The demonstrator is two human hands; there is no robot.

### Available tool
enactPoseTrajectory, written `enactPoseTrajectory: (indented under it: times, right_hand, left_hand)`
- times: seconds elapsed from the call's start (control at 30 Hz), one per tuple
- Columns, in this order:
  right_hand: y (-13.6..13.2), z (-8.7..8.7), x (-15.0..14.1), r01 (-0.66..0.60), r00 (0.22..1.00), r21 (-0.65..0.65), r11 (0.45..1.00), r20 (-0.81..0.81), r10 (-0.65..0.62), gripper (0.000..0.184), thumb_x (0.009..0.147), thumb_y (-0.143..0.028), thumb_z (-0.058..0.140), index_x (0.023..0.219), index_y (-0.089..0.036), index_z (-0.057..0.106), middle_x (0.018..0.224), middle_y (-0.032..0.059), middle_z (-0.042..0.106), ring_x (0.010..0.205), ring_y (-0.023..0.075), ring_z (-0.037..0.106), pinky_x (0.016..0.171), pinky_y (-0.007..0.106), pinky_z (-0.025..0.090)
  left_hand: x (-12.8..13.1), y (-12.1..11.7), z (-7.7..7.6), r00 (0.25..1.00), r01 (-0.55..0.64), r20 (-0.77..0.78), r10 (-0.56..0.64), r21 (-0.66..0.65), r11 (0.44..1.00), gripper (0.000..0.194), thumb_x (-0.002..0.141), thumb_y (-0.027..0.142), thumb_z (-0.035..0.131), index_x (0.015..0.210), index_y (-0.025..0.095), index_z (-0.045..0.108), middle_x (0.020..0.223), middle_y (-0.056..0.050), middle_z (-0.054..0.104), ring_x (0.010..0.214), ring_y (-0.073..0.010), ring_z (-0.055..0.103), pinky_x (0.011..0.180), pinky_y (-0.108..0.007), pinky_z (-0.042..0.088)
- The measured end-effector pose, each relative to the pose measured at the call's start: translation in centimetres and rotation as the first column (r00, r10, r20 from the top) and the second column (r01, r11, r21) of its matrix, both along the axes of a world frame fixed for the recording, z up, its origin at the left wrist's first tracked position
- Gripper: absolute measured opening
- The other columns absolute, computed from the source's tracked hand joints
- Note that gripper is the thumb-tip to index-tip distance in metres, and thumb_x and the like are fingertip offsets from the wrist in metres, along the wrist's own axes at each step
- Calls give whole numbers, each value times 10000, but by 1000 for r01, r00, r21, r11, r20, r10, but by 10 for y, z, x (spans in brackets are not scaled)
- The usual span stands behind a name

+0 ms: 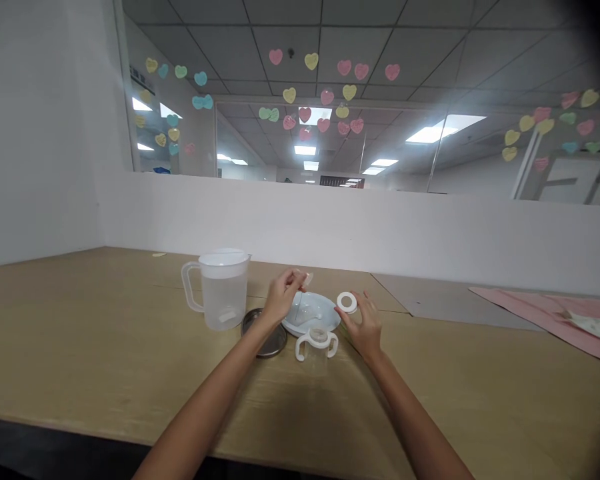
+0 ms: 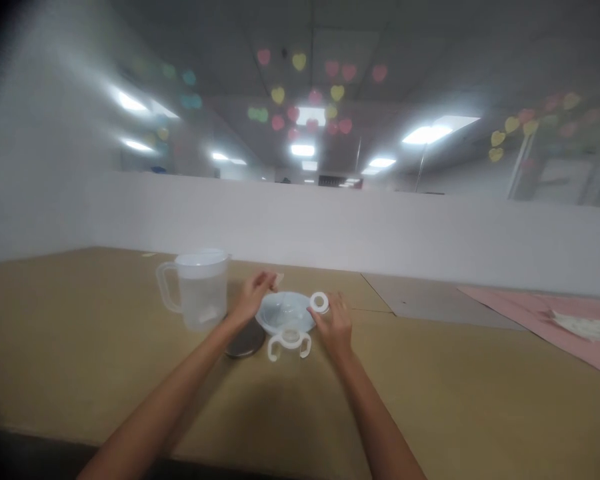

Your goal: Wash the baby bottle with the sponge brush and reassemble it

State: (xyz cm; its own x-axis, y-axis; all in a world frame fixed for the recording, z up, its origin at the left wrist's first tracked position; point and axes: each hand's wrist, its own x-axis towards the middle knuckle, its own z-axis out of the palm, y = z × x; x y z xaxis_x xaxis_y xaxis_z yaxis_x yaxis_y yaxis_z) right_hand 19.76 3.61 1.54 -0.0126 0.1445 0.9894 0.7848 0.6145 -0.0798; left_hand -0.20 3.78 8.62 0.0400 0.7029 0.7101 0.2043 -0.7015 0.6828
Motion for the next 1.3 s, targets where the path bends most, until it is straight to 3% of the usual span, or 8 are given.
enactPoseTrajectory:
  times: [0.2,0.37,0.57,0.7,0.8,0.9,1.13,1.3]
  right_hand:
    - [10,-14,-10,-10,991,-524,852,-116,-60,487,650,-506,610,971,-148,531,842,84,624,798,229,571,721,365,438]
    - [15,-23,-10,69,998,-630,774,34,-62,399,668,-477,598,940,-186,616,828,82,636,798,227,560,739,342,403]
    - [16,-27,-8,67,995,-665,744,95,-5,342,734,-463,538,915,-197,652,926,74,634,877,229,520,789,342,371]
    - [14,-27,-10,48,999,-693,720,42,-26,388,723,-441,552,1000,-173,604,888,77,614,856,216,510,772,328,382]
    - [12,-27,-11,28,999,-699,715,-5,-44,410,704,-451,566,998,-165,585,838,72,594,826,203,514,746,307,394]
    - [10,-27,-11,30,999,-690,723,29,-14,333,739,-453,532,909,-179,616,839,70,605,842,204,504,750,299,385]
    - [8,-25,-10,156,968,-608,779,253,3,329,852,-383,386,899,-180,641,851,67,641,827,194,488,770,311,344]
    - [11,-28,-10,195,955,-578,793,295,-21,336,859,-368,378,957,-167,629,887,81,639,839,212,485,762,336,342]
  left_hand:
    - [-24,15,-55,780,-377,-494,383,117,919,261,782,376,478,918,199,614,870,-50,568,853,-180,495,775,-303,366]
    - [-27,25,-93,653,-438,-639,406,119,891,281,803,404,431,931,256,632,922,-60,539,929,-215,461,805,-370,335]
    - [-30,18,-94,571,-456,-631,525,288,842,382,846,443,308,1059,270,575,1002,-78,528,982,-231,437,893,-469,266]
    - [-49,18,-85,457,-713,-376,806,388,585,495,828,427,355,1234,153,424,1203,-160,434,1136,-290,342,975,-512,165]
    - [-72,22,-81,316,-915,-170,933,206,348,736,789,507,383,1319,24,215,1306,-246,286,1211,-354,234,967,-557,163]
    - [-90,26,-81,256,-966,-119,959,-5,257,978,699,616,448,1337,-3,40,1345,-280,184,1240,-383,173,955,-568,203]
    - [-108,32,-81,371,-924,-129,920,-153,351,1028,643,613,539,1340,63,21,1359,-237,214,1238,-361,239,973,-484,312]
    - [-112,37,-85,446,-888,32,894,-107,447,1019,616,590,587,1329,56,92,1319,-262,261,1203,-409,263,951,-539,291]
